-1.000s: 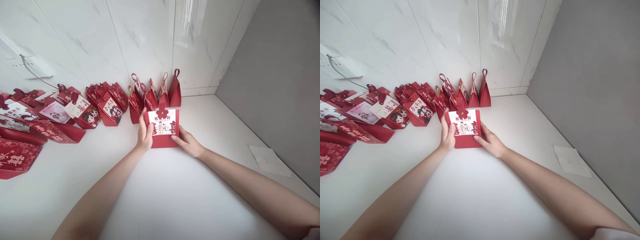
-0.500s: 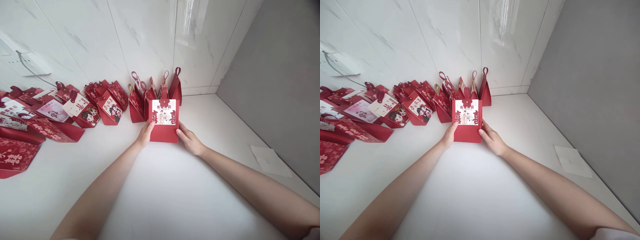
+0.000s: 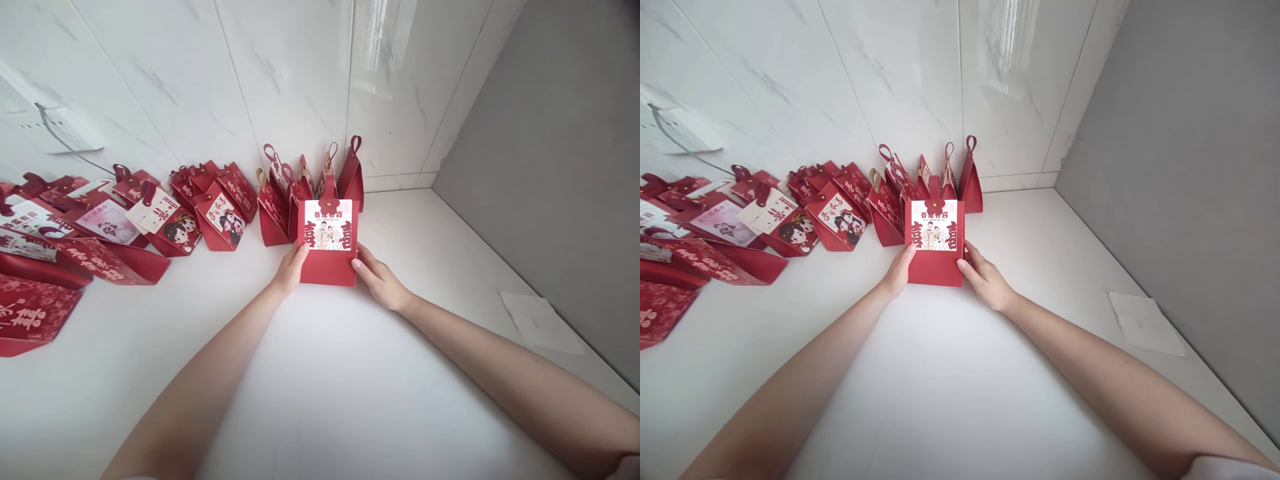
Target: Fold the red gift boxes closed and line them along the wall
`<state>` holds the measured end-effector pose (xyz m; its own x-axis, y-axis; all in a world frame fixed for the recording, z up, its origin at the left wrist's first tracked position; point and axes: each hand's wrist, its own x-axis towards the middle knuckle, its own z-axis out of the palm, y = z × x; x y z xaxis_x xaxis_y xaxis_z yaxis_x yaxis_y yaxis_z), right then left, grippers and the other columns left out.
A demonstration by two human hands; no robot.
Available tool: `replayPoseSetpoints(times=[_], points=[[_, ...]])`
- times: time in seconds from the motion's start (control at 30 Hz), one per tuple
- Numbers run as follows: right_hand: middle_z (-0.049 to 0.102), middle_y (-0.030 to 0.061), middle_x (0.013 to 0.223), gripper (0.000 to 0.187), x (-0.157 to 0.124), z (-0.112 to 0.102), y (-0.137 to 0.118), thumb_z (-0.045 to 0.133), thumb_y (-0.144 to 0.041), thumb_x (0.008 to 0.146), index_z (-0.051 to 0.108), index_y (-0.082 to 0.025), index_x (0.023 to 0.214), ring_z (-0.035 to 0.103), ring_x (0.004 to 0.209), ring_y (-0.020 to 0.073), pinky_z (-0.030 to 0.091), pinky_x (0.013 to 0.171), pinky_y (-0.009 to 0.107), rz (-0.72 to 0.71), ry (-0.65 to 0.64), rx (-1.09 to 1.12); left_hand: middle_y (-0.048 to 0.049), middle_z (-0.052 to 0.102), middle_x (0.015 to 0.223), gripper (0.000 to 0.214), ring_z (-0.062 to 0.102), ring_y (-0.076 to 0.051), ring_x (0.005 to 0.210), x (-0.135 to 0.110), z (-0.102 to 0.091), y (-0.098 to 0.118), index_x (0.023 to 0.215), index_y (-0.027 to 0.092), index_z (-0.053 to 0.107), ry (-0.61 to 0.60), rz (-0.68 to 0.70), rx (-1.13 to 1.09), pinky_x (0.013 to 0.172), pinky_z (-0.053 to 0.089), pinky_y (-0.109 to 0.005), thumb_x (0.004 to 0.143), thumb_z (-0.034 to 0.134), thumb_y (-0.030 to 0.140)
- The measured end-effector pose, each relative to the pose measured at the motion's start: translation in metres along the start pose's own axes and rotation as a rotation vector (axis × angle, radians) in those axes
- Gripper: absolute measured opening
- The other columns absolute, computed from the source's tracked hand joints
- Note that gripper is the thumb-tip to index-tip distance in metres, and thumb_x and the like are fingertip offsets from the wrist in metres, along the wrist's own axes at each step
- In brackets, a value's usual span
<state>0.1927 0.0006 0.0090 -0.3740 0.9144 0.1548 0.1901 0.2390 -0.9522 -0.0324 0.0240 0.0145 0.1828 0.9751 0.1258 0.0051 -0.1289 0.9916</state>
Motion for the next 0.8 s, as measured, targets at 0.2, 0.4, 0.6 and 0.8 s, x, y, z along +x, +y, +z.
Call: replayPoseSetpoints(times=[0.2,0.4,0.6,0.8], points=[[0.047,0.0005,0.149,0.066,0.001,-0.001,0.002,0.039,-0.061,0.096,0.021,-0.035,0.154,0.050,0.132,0.0264,0.036,0.115,0.047,-0.005,0.000,0.006,-0.0079,0.057,0.139,0.056,0.054,-0.030,0.126,0.001,-0.001,-0.001,0.135,0.021,0.053,0.010,-0.004,0.003,0.105,0.045,-0.043,0.092,0.045,0.057],[0.043,0.0051,0.151,0.077,-0.004,0.001,0.005,0.038,-0.062,0.096,0.000,-0.033,0.156,0.051,0.130,0.0275,0.039,0.110,0.051,-0.038,0.035,0.057,-0.0057,0.060,0.136,0.053,0.057,-0.029,0.124,0.004,0.001,0.004,0.134,0.024,0.052,0.068,-0.091,-0.181,0.104,0.046,-0.044,0.089,0.053,0.052],[0.047,0.0055,0.149,0.070,-0.004,0.001,0.003,0.030,-0.062,0.097,0.005,-0.034,0.155,0.054,0.128,0.0263,0.049,0.100,0.044,-0.083,0.227,0.136,-0.0063,0.067,0.126,0.060,0.064,-0.031,0.112,-0.005,0.018,0.017,0.127,0.024,0.061,-0.233,-0.331,-0.368,0.085,0.056,-0.043,0.090,0.040,0.065],[0.072,0.0074,0.103,0.053,0.009,-0.007,0.010,0.053,-0.058,0.084,0.050,-0.026,0.127,0.069,0.083,0.0264,0.055,0.075,0.045,0.125,0.280,0.307,-0.0093,0.075,0.094,0.072,0.068,-0.022,0.058,-0.011,0.007,0.004,0.124,0.024,0.061,-0.216,-0.390,-0.430,0.042,0.046,-0.029,0.083,0.038,0.078]])
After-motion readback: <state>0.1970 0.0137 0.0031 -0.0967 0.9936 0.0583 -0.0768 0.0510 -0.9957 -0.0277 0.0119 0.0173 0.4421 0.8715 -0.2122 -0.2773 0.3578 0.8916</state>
